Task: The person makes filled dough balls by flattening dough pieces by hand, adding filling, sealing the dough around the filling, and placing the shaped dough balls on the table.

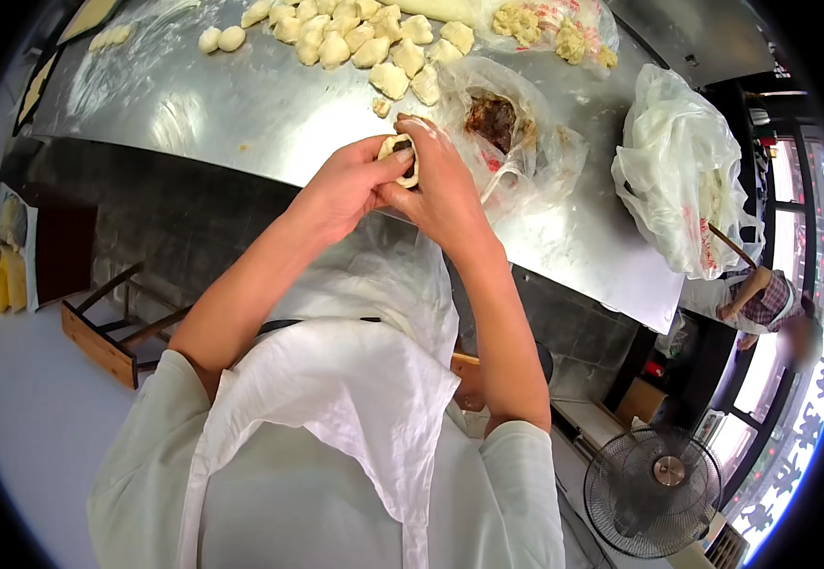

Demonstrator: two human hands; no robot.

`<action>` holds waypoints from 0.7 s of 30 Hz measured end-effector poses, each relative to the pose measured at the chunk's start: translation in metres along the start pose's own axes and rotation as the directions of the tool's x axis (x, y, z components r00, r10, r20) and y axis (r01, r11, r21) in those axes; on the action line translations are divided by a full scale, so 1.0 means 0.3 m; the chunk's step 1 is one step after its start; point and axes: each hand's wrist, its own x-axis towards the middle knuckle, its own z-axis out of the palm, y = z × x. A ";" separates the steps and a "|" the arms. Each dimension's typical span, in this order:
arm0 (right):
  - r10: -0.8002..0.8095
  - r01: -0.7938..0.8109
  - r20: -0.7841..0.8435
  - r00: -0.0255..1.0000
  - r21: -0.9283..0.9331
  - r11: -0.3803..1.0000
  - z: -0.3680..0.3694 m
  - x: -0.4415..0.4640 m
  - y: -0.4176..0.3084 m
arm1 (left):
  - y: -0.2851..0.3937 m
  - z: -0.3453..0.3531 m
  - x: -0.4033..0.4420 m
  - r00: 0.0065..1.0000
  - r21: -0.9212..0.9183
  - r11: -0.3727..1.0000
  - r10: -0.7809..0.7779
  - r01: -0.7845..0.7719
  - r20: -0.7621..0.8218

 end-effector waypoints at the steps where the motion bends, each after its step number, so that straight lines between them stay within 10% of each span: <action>1: -0.062 0.062 -0.006 0.998 -0.042 0.997 0.005 0.005 0.011 | 0.011 0.013 -0.004 1.000 0.060 0.998 -0.012 0.014 -0.027; 6: 0.006 -0.009 0.124 0.992 0.026 1.000 -0.001 0.004 0.004 | 0.037 -0.031 0.019 0.991 0.131 0.983 -0.132 0.125 0.039; 10: 0.076 -0.078 0.030 0.997 0.634 0.770 -0.012 -0.022 -0.011 | 0.092 -0.098 -0.033 0.883 -0.449 0.808 -0.175 0.381 0.435; 14: 0.102 -0.177 0.191 0.976 0.430 0.885 -0.004 -0.012 -0.024 | -0.055 -0.166 0.039 0.871 -0.568 0.729 -0.078 0.382 0.486; 18: 0.103 -0.080 -0.045 0.994 0.364 0.928 0.010 -0.026 -0.017 | -0.019 -0.075 -0.002 0.976 -0.543 0.811 -0.178 0.216 0.123; 21: 0.271 -0.280 0.084 0.959 0.125 0.952 0.015 -0.031 -0.044 | -0.037 -0.055 0.010 0.994 -0.463 0.879 -0.093 0.109 0.056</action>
